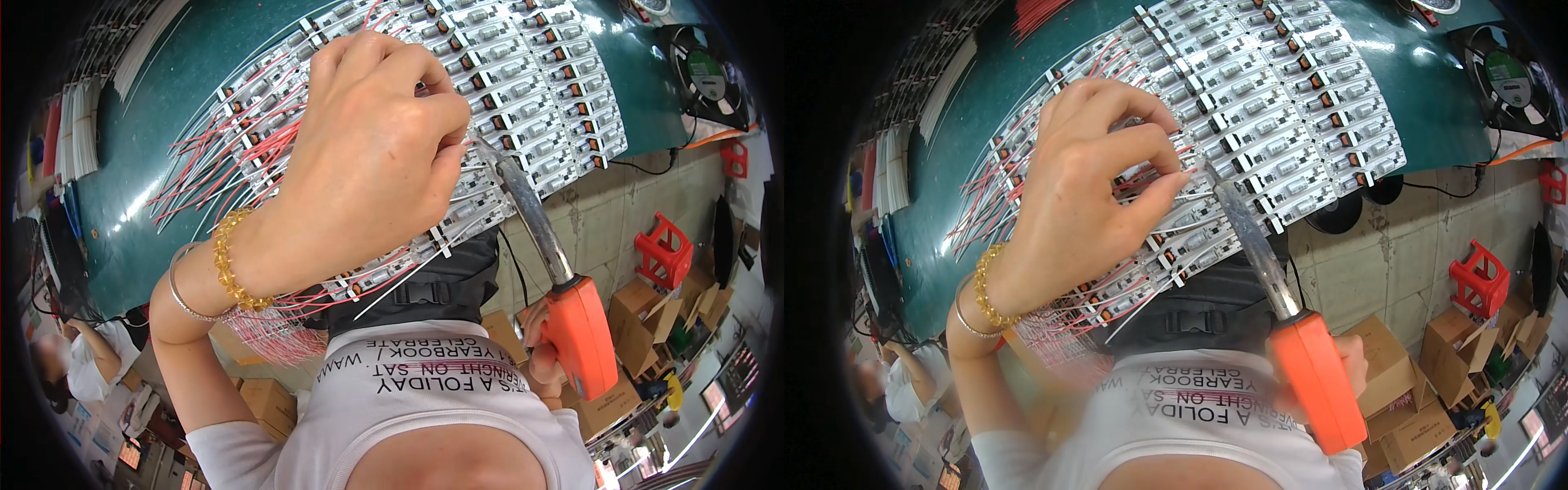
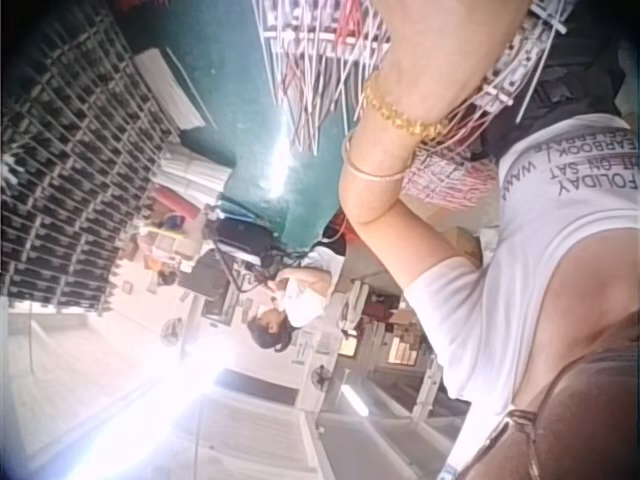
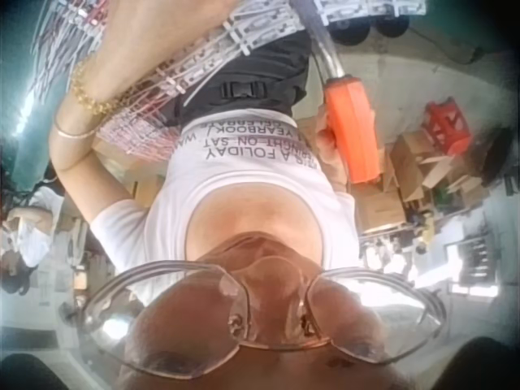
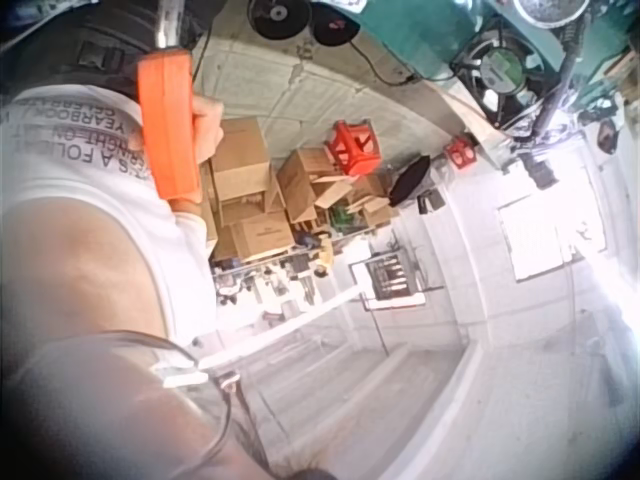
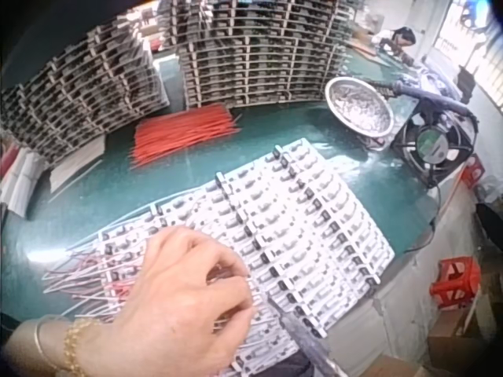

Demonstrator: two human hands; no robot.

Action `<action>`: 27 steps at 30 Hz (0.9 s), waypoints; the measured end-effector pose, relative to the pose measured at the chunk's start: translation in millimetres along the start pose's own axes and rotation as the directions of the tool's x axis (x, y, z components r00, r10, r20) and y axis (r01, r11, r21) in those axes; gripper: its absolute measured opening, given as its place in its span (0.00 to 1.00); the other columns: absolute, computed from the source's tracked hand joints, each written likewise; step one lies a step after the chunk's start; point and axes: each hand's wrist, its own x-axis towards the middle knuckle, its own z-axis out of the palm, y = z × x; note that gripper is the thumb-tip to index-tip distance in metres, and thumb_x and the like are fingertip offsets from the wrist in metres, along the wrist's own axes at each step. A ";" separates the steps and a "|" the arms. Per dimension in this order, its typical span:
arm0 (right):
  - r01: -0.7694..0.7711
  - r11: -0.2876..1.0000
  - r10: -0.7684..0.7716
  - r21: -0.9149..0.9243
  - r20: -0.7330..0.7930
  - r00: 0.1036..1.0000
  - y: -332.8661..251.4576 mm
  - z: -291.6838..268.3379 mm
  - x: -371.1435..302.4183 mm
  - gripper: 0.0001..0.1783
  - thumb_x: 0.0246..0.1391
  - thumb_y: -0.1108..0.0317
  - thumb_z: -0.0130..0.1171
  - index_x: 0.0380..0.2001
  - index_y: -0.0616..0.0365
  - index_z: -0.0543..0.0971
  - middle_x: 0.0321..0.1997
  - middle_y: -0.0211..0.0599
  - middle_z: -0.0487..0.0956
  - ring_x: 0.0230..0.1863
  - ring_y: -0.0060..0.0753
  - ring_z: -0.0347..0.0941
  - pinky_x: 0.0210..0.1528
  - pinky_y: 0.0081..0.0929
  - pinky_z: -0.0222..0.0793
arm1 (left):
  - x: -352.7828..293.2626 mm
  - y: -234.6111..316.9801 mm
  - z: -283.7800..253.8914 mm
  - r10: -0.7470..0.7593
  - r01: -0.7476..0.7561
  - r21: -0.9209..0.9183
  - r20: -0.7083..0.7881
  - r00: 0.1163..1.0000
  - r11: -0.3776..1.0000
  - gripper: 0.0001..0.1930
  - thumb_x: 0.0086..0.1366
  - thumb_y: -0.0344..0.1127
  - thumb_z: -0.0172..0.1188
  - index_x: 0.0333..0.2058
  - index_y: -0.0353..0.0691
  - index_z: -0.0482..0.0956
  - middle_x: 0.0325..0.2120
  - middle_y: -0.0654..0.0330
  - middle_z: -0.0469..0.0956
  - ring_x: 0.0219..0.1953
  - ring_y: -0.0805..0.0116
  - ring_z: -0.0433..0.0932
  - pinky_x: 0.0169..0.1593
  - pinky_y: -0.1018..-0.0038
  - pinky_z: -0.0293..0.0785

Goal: The person uses a soldering iron to attach red and white wires to a large grid of electronic components on a green workbench. They repeatedly pick up individual wires, position them on the component terminals, and apply the soldering iron to secure the connections.

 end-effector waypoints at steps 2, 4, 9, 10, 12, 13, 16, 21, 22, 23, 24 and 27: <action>0.044 0.998 -0.043 -0.034 0.023 0.999 7.6 -0.5 -3.0 0.37 0.50 0.28 0.54 0.22 0.57 0.68 0.13 0.23 0.63 0.15 0.23 0.61 0.26 0.25 0.61 | 0.4 0.1 -0.3 0.001 -0.001 0.000 0.001 1.000 1.000 0.04 0.49 0.29 0.66 0.22 0.41 0.78 0.37 0.62 0.76 0.45 0.57 0.70 0.52 0.62 0.62; 0.057 0.997 -0.061 0.060 0.068 0.996 -3.2 -4.2 6.9 0.38 0.50 0.28 0.53 0.28 0.59 0.70 0.12 0.22 0.63 0.14 0.22 0.60 0.25 0.25 0.61 | 3.0 2.1 1.4 0.020 -0.020 -0.006 0.002 1.000 1.000 0.04 0.48 0.29 0.66 0.22 0.40 0.78 0.37 0.62 0.76 0.45 0.57 0.70 0.51 0.62 0.62; 0.057 0.948 -0.086 0.312 0.081 0.993 -12.6 2.1 28.6 0.46 0.51 0.28 0.52 0.51 0.65 0.68 0.12 0.20 0.63 0.13 0.20 0.59 0.24 0.25 0.62 | 0.3 1.8 -0.3 -0.003 0.003 0.011 -0.002 1.000 1.000 0.05 0.48 0.29 0.67 0.22 0.40 0.78 0.36 0.61 0.77 0.44 0.57 0.71 0.50 0.63 0.63; 0.043 0.891 -0.075 0.452 0.052 0.996 -27.0 10.7 38.3 0.47 0.52 0.29 0.52 0.54 0.66 0.66 0.12 0.20 0.63 0.13 0.20 0.59 0.24 0.25 0.62 | 1.8 2.3 0.8 0.008 -0.008 0.012 0.001 1.000 1.000 0.05 0.48 0.29 0.67 0.22 0.40 0.78 0.36 0.61 0.77 0.44 0.57 0.71 0.50 0.63 0.63; 0.119 0.774 -0.147 0.622 -0.006 0.989 -27.9 17.3 48.5 0.48 0.53 0.30 0.53 0.57 0.66 0.65 0.12 0.20 0.63 0.13 0.20 0.59 0.24 0.24 0.62 | 4.0 3.2 1.8 0.018 -0.018 0.004 0.006 1.000 1.000 0.06 0.48 0.29 0.67 0.23 0.40 0.78 0.36 0.61 0.77 0.43 0.57 0.71 0.50 0.63 0.63; 0.204 0.718 -0.239 0.665 -0.039 0.970 -17.5 20.1 53.7 0.48 0.53 0.31 0.53 0.58 0.66 0.64 0.12 0.20 0.63 0.13 0.20 0.59 0.24 0.24 0.62 | 4.9 3.4 -0.1 0.020 -0.020 0.009 0.003 1.000 1.000 0.06 0.48 0.29 0.68 0.23 0.40 0.78 0.36 0.61 0.77 0.43 0.57 0.71 0.50 0.63 0.63; 0.235 0.696 -0.262 0.678 -0.065 0.963 -13.3 21.7 61.5 0.46 0.55 0.33 0.53 0.59 0.66 0.64 0.13 0.20 0.63 0.13 0.20 0.59 0.23 0.22 0.61 | 5.0 5.2 -12.3 0.036 -0.040 0.052 0.066 0.997 0.998 0.07 0.47 0.30 0.69 0.23 0.40 0.78 0.35 0.61 0.77 0.42 0.57 0.72 0.50 0.63 0.63; 0.172 0.730 -0.144 0.662 -0.096 0.985 -25.9 23.6 67.7 0.43 0.56 0.37 0.55 0.57 0.68 0.64 0.13 0.22 0.64 0.12 0.19 0.60 0.20 0.21 0.60 | 56.5 -46.0 -33.6 0.183 -0.058 0.489 -0.211 0.960 0.870 0.08 0.53 0.34 0.67 0.30 0.41 0.79 0.34 0.60 0.78 0.41 0.58 0.74 0.48 0.63 0.65; 0.162 0.720 -0.126 0.675 -0.102 0.987 -26.2 25.9 68.1 0.43 0.56 0.38 0.56 0.57 0.69 0.64 0.12 0.23 0.64 0.12 0.19 0.60 0.19 0.20 0.60 | 72.8 -65.6 -36.2 0.151 0.004 0.558 -0.231 0.961 0.830 0.08 0.56 0.35 0.66 0.32 0.41 0.80 0.34 0.59 0.78 0.42 0.58 0.74 0.47 0.64 0.66; 0.158 0.701 -0.144 0.695 -0.079 0.986 -33.2 25.3 73.6 0.43 0.56 0.38 0.56 0.56 0.69 0.64 0.12 0.23 0.64 0.12 0.19 0.60 0.19 0.20 0.60 | 86.7 -83.2 -38.5 0.153 0.011 0.613 -0.215 0.965 0.790 0.08 0.57 0.36 0.64 0.33 0.40 0.80 0.34 0.58 0.79 0.42 0.57 0.75 0.47 0.63 0.66; 0.163 0.693 -0.158 0.703 -0.072 0.985 -34.9 25.0 75.7 0.43 0.56 0.39 0.56 0.56 0.70 0.64 0.12 0.23 0.64 0.12 0.19 0.60 0.19 0.20 0.60 | 98.4 -100.1 -35.8 0.156 0.014 0.657 -0.200 0.967 0.754 0.08 0.59 0.37 0.62 0.34 0.40 0.81 0.34 0.57 0.79 0.42 0.56 0.75 0.46 0.62 0.67; 0.180 0.685 -0.180 0.706 -0.075 0.981 -36.6 24.7 76.4 0.41 0.57 0.40 0.56 0.56 0.70 0.64 0.12 0.24 0.64 0.12 0.19 0.59 0.19 0.21 0.60 | 117.4 -140.4 -21.0 0.147 -0.023 0.617 -0.152 0.977 0.787 0.08 0.60 0.36 0.61 0.34 0.39 0.81 0.33 0.54 0.79 0.42 0.54 0.75 0.46 0.61 0.67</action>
